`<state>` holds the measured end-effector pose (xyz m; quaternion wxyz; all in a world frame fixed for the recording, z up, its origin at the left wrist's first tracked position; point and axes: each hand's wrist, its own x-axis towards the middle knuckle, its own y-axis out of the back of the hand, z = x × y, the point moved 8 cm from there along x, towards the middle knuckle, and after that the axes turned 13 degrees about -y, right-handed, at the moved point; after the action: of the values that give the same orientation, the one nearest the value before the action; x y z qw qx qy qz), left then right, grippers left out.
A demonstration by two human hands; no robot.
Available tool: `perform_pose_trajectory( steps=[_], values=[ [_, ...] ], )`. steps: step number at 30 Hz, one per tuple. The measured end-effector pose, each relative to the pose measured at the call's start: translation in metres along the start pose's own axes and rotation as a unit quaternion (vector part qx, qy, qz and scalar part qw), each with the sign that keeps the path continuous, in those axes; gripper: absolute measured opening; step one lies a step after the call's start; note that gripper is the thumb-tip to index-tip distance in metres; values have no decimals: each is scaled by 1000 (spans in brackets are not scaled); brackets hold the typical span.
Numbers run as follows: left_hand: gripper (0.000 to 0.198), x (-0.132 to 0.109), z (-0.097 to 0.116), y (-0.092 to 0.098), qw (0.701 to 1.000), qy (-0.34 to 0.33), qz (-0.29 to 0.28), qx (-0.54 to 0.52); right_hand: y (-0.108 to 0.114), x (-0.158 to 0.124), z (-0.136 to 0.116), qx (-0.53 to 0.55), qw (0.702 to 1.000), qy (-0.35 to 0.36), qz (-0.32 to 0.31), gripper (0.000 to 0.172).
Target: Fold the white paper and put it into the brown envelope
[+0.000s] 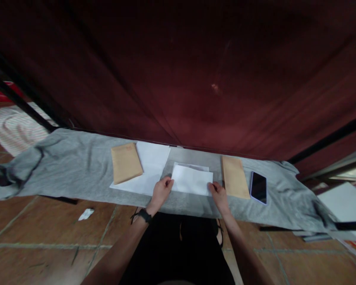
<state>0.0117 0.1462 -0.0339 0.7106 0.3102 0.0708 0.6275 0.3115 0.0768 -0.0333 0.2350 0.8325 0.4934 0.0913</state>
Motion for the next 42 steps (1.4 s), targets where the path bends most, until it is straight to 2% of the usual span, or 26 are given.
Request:
perform_pose_trajectory(
  steps=[3, 5, 8, 11, 17, 19, 21, 24, 27, 29, 32, 36, 39, 42],
  values=[
    [29, 3, 3, 2, 1000, -3, 13, -9, 0, 4, -6, 17, 1000, -3, 4, 45],
    [31, 3, 10, 3, 998, -14, 4, -57, 6, 3, -14, 50, 999, -1, 15, 46],
    [33, 3, 29, 2, 987, -48, -38, -147, 27, -1, -36, 117, 992, 21, 45, 43],
    [34, 3, 47, 7, 983, -69, -51, -164, 52, -5, -65, 149, 985, 44, 79, 40],
    [38, 6, 75, 13, 970, -25, -33, -238, 90, 9, -111, 263, 955, 67, 116, 36],
    [39, 10, 80, 14, 968, -9, -17, -252, 91, 24, -118, 296, 949, 57, 93, 34],
    [37, 16, 77, 14, 967, -1, 2, -257, 82, 41, -120, 328, 943, 37, 45, 31],
    [31, 26, 57, 12, 985, 5, 34, -172, 59, 58, -104, 328, 945, 4, -6, 34],
    [27, 27, 30, 6, 1000, 21, 7, 0, 34, 57, -65, 257, 966, -12, -9, 43],
    [25, 21, 14, 2, 998, 36, -14, 57, 21, 45, -33, 186, 983, 3, 3, 44],
    [15, 10, -1, 1, 991, 61, -33, 116, 5, 10, 2, 30, 995, 91, 3, 40],
    [13, 4, -7, -1, 977, 93, -63, 181, -10, -46, 24, -152, 967, 201, -46, 47],
    [17, 9, -9, -3, 970, 107, -80, 204, -18, -80, 22, -250, 924, 269, -103, 57],
    [20, 16, -7, -3, 969, 105, -90, 206, -22, -98, 18, -307, 888, 311, -146, 69]
  ],
)
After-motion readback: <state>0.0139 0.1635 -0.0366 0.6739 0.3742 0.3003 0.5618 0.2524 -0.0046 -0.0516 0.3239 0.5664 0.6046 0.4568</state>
